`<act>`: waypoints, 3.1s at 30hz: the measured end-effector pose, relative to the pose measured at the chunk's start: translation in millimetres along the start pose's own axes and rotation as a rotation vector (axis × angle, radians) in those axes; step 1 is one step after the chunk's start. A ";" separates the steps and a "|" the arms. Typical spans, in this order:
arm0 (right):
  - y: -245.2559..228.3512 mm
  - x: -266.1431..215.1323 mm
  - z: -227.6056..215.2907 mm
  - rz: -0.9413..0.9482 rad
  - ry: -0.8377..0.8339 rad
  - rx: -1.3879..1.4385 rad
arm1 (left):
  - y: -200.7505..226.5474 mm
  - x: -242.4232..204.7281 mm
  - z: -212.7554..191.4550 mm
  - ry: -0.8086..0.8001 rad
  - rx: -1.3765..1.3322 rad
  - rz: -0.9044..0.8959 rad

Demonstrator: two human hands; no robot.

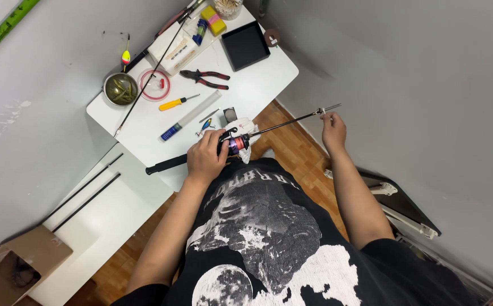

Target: Assemble a fishing rod by attaching the reel and components.

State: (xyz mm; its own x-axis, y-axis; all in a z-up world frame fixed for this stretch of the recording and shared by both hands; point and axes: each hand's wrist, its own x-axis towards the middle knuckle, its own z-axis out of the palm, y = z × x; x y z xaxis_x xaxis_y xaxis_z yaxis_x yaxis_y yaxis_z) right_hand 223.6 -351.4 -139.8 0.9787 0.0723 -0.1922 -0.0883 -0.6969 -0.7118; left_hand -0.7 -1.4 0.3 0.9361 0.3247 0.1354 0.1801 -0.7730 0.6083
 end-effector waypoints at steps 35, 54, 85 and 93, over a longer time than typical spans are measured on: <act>-27.6 -28.6 14.3 -0.023 -0.010 -0.285 | -2.8 0.2 2.1 0.008 -0.008 0.014; -1.5 -21.5 26.7 -0.056 -0.016 -0.190 | -1.0 -0.5 2.1 0.012 -0.008 0.009; -17.0 -18.9 40.3 0.371 -0.029 0.404 | -0.6 0.6 1.1 -0.008 -0.013 0.003; -3.5 -18.1 18.2 0.173 0.002 0.161 | -0.9 -0.2 1.6 -0.010 -0.009 -0.010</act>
State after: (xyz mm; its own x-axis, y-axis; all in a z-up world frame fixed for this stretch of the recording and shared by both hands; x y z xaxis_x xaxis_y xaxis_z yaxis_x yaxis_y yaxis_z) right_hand 202.8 -337.3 -146.2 0.9466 -0.0400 -0.3200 -0.2836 -0.5758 -0.7668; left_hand -0.6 -1.6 -1.6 0.9373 0.3266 0.1216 0.1865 -0.7648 0.6167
